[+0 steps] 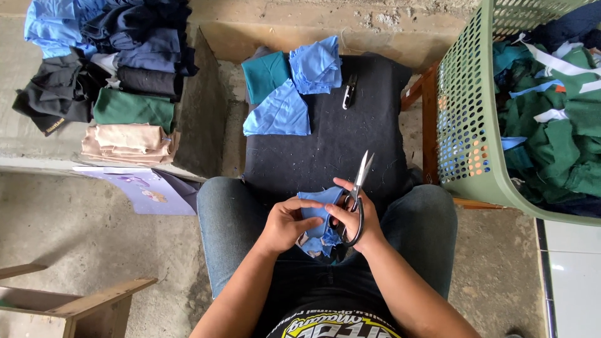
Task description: Trimming the edges of small blue fabric pieces with scissors in a sewing factory
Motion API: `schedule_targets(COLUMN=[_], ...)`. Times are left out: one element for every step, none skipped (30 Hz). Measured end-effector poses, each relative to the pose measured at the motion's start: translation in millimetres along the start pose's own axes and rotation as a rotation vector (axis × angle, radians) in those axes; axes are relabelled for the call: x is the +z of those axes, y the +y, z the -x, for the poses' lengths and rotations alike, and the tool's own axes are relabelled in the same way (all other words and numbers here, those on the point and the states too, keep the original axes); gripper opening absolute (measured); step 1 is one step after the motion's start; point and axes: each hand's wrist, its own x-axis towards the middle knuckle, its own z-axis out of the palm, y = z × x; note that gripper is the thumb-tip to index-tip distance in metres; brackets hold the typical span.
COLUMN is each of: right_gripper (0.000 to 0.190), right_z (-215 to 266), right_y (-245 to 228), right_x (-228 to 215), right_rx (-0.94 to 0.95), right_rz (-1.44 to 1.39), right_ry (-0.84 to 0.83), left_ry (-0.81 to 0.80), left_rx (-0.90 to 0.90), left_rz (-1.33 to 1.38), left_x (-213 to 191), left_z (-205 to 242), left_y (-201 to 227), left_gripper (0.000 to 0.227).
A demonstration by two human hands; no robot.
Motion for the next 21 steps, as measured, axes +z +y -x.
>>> schedule_targets(right_gripper=[0.068,0.070,0.071,0.071,0.072,0.073,0.073,0.073,0.072,0.072,0.073,0.074,0.074,0.074,0.074,0.074,0.074,0.075,0.075,0.076,0.076], right_z=[0,-1,-1,-2,-2,-3,-3,-3,-2,-1,1,1,0,0,-1,-1,-1,-1,-2,-3,-4], right_y=[3,6,8,9,10,11,11,10,10,10,10,10,11,14,16,15,14,13,12,12,12], right_x=[-1,-1,-2,-3,-4,-4,-5,-5,-6,-6,-5,-5,-5,-5,-6,-7,-9,-11,-13,-15,-17], right_rx=[0.003,-0.004,-0.011,-0.010,-0.021,-0.034,-0.034,-0.036,-0.039,-0.035,-0.033,-0.031,-0.029,-0.031,-0.032,-0.031,-0.019,-0.005,-0.003,-0.004,-0.005], right_rz=[0.001,-0.006,-0.012,-0.011,-0.010,-0.010,-0.009,-0.014,-0.019,-0.018,-0.021,-0.025,-0.023,-0.013,-0.003,-0.001,0.015,0.031,0.032,0.056,0.080], right_ry=[0.001,-0.003,-0.006,-0.006,-0.011,-0.014,-0.013,-0.014,-0.015,-0.016,-0.016,-0.019,-0.021,-0.030,-0.040,-0.040,-0.063,-0.086,-0.087,-0.113,-0.138], left_ry=[0.001,0.013,0.025,0.027,0.067,0.107,0.106,0.113,0.120,0.122,0.116,0.110,0.113,0.100,0.086,0.087,0.080,0.074,0.076,0.059,0.042], left_rx=[-0.002,0.000,0.002,0.002,-0.033,-0.066,-0.066,-0.076,-0.086,-0.088,-0.090,-0.090,-0.091,-0.091,-0.092,-0.092,-0.090,-0.090,-0.091,-0.073,-0.055], left_rz=[0.001,0.009,0.016,0.017,-0.003,-0.023,-0.022,-0.014,-0.006,-0.004,0.007,0.016,0.018,-0.003,-0.024,-0.022,-0.061,-0.099,-0.097,-0.122,-0.147], left_x=[-1,-2,-4,-2,-1,0,2,3,5,7,9,11,11,11,12,10,9,8,7,7,6], left_z=[0,0,-1,0,0,0,1,2,3,3,3,2,3,4,4,6,7,9,7,6,5], left_y=[-2,-4,-6,-4,-2,0,3,6,8,12,16,20,23,26,29,30,30,31,31,32,32], left_gripper=[0.030,0.030,0.031,0.031,0.027,0.024,0.024,0.023,0.022,0.022,0.021,0.021,0.021,0.022,0.023,0.023,0.023,0.024,0.024,0.024,0.024])
